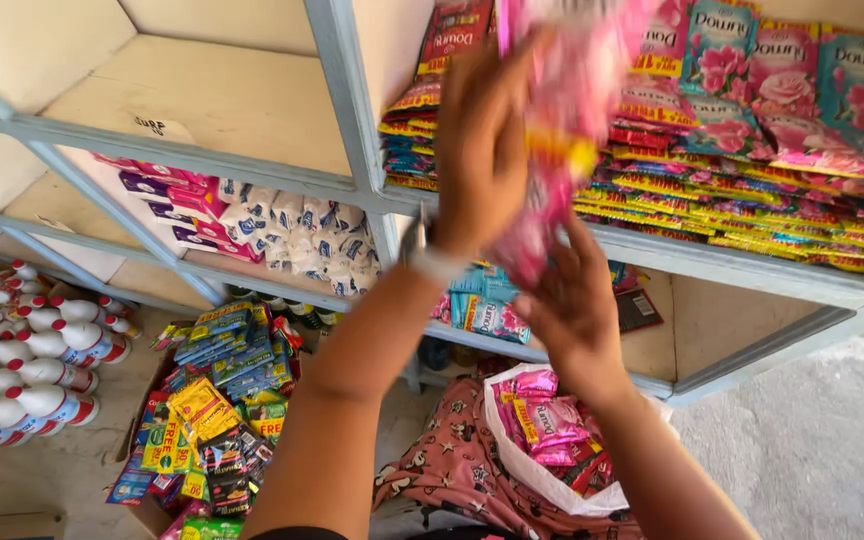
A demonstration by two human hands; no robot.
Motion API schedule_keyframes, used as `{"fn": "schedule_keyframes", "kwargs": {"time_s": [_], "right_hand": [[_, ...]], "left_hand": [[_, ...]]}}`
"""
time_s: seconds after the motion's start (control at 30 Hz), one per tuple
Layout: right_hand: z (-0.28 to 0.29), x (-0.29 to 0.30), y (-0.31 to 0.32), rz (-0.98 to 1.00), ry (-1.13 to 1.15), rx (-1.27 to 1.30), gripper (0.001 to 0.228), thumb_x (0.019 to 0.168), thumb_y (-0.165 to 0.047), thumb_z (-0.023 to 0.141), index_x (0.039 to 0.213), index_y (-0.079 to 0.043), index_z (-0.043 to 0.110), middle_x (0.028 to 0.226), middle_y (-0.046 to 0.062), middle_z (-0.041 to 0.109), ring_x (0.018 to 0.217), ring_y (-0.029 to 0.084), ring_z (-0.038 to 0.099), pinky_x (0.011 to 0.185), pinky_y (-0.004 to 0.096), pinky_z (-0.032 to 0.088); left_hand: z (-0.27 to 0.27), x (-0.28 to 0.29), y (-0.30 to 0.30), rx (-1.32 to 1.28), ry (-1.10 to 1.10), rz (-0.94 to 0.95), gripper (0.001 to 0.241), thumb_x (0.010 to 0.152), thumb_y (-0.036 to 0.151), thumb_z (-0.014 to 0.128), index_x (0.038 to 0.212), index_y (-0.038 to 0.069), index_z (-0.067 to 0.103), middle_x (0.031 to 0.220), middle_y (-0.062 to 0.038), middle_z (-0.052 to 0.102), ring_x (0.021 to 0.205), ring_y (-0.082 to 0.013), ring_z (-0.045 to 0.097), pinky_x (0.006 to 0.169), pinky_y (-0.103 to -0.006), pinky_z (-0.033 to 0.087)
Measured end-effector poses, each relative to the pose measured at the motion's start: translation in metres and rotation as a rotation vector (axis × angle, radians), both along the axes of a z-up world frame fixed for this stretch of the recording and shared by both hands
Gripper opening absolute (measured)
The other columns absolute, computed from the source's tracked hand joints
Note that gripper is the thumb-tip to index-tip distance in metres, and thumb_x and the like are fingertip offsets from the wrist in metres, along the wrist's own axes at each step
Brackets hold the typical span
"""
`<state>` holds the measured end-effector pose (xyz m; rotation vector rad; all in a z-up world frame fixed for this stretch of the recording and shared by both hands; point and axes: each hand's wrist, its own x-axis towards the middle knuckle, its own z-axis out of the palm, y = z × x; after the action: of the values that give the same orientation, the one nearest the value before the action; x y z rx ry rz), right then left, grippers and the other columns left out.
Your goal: Picking various detergent and softener sachets from store shelves and placing them into a bag.
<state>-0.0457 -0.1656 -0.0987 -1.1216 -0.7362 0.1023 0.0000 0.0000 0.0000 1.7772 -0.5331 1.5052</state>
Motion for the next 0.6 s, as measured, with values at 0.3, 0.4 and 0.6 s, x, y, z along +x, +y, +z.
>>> {"fn": "schedule_keyframes", "kwargs": {"time_s": [0.3, 0.4, 0.6], "right_hand": [[0.072, 0.090, 0.046, 0.285, 0.220, 0.050, 0.081, 0.098, -0.012, 0.059, 0.166, -0.011, 0.014, 0.174, 0.007, 0.018, 0.154, 0.029, 0.037, 0.117, 0.046, 0.039], [0.051, 0.069, 0.028, 0.256, 0.228, -0.080, 0.073, 0.097, -0.015, 0.060, 0.162, -0.006, 0.029, 0.169, 0.013, 0.033, 0.149, 0.032, 0.044, 0.114, 0.046, 0.042], [-0.011, 0.046, -0.008, 0.195, 0.092, -0.274, 0.056, 0.096, -0.006, 0.061, 0.150, 0.000, 0.047, 0.154, 0.013, 0.052, 0.140, 0.029, 0.056, 0.115, 0.039, 0.045]], "left_hand": [[-0.017, 0.266, 0.118, 0.348, 0.785, 0.574, 0.039, 0.107, 0.038, 0.049, 0.130, 0.013, 0.066, 0.139, -0.021, 0.060, 0.124, -0.0415, 0.061, 0.105, -0.0539, 0.049], [-0.034, 0.258, 0.098, 0.666, 1.184, 0.323, 0.074, 0.107, 0.065, 0.019, 0.155, 0.008, 0.030, 0.165, -0.011, 0.021, 0.154, -0.0351, 0.009, 0.118, -0.0686, 0.005], [-0.036, 0.255, 0.092, 0.756, 1.234, 0.398, 0.078, 0.105, 0.069, 0.017, 0.167, 0.021, 0.014, 0.175, -0.007, 0.008, 0.161, -0.0376, -0.004, 0.127, -0.0643, -0.005]]}}
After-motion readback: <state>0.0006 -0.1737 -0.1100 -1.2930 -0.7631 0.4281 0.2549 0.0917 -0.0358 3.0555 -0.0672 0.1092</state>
